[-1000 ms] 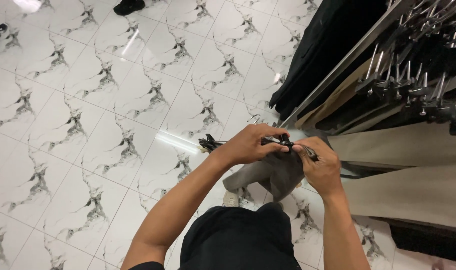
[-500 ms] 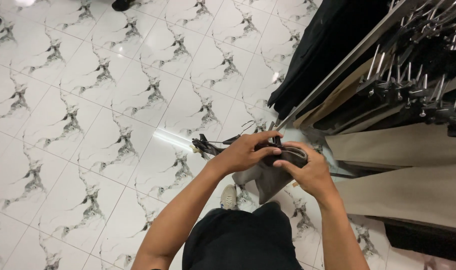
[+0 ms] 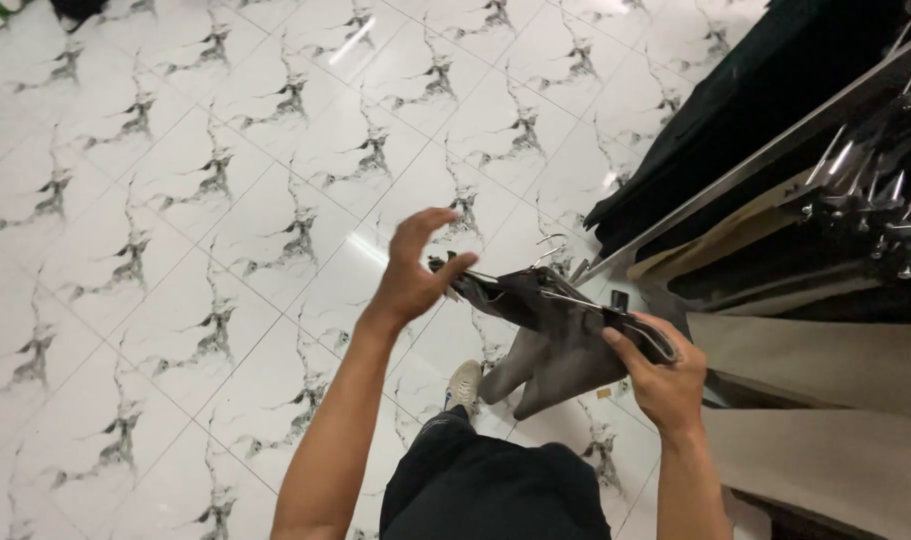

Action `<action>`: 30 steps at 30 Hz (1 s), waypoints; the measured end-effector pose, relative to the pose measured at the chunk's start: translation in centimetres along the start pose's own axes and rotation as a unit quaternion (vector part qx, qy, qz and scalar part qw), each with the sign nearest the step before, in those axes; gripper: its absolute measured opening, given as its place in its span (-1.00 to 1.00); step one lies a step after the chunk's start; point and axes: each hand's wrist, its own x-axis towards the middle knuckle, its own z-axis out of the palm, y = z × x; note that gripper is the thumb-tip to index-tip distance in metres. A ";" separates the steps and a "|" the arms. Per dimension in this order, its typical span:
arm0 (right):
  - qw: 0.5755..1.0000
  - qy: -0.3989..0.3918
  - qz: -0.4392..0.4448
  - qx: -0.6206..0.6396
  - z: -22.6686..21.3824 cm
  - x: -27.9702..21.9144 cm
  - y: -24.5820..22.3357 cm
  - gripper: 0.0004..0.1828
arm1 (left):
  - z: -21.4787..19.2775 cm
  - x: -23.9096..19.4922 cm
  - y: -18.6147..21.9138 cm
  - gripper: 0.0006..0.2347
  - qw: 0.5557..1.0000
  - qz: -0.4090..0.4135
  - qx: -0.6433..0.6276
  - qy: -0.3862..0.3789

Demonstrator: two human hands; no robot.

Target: Clipping pants onto hangers and organizing them on a clothing rack.

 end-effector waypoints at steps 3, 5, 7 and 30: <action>0.998 -0.006 -0.058 -0.004 -4.5 -1.2 2.1 -0.73 | -2.3 -2.5 4.5 -0.30 0.954 -0.290 -0.077 -0.022; 0.998 -0.004 -0.059 -0.016 -8.1 -2.6 3.3 -0.70 | -0.9 -4.6 6.2 -0.26 0.950 -0.289 -0.105 -0.047; 0.998 0.004 -0.059 -0.026 -11.0 -3.6 5.0 -0.67 | 0.7 -6.3 6.9 -0.22 0.947 -0.283 -0.132 -0.077; 0.939 0.123 0.289 0.139 -32.4 -19.7 12.4 -0.28 | 18.9 -26.4 20.8 -0.74 0.935 -0.185 -0.290 -0.087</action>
